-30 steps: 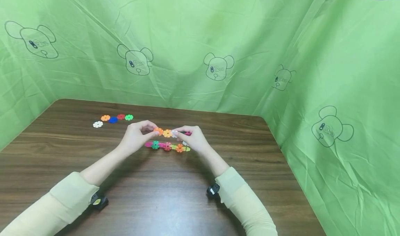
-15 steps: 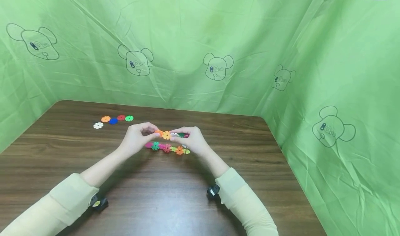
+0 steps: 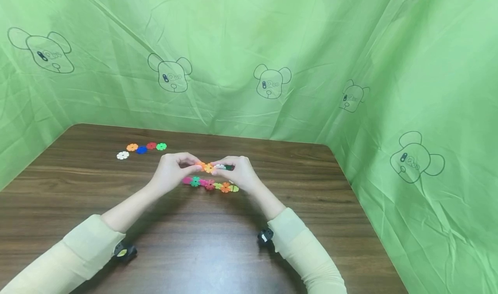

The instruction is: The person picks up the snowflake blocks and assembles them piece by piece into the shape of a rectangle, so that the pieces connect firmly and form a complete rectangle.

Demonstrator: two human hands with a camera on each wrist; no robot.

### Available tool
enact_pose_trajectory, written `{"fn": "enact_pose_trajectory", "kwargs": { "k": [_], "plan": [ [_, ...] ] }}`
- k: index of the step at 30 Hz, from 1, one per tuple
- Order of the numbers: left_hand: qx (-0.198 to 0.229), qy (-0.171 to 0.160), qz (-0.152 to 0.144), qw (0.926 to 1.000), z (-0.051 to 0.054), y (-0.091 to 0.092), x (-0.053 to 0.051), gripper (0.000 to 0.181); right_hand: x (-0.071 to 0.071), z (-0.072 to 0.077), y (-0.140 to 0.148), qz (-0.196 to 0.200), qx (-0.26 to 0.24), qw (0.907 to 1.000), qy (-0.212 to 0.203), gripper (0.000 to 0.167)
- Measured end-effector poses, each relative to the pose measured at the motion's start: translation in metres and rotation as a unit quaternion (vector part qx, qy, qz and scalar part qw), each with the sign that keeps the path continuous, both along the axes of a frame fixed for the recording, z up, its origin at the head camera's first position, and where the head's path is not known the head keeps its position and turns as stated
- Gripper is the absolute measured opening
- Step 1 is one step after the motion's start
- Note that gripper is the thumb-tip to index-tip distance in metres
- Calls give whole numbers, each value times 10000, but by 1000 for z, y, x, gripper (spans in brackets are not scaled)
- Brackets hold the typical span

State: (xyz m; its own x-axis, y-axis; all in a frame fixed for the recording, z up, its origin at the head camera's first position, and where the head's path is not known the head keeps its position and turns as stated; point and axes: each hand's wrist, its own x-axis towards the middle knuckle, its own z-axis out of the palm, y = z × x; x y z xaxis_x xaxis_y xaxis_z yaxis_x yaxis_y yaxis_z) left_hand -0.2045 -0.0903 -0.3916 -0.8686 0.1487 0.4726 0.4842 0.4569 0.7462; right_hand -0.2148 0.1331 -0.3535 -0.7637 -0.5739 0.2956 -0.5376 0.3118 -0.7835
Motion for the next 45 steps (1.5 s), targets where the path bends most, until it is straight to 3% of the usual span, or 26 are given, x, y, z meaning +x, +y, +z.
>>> {"fn": "enact_pose_trajectory", "kwargs": {
  "k": [11, 25, 38, 45],
  "plan": [
    [230, -59, 7, 9997, -2, 3, 5, 5, 1, -3, 2, 40, -43, 9999, 135, 21],
    [386, -39, -98, 9992, -3, 2, 3, 7, -4, -7, -1, -28, -119, 9999, 28, 20],
    [31, 16, -59, 10000, 0, -1, -3, 6, -6, -6, -4, 48, 20, 10000, -58, 23],
    [-129, -51, -150, 9998, -1, -4, -4, 8, -24, -27, -2, 10, 246, 9996, 139, 25]
  ]
}}
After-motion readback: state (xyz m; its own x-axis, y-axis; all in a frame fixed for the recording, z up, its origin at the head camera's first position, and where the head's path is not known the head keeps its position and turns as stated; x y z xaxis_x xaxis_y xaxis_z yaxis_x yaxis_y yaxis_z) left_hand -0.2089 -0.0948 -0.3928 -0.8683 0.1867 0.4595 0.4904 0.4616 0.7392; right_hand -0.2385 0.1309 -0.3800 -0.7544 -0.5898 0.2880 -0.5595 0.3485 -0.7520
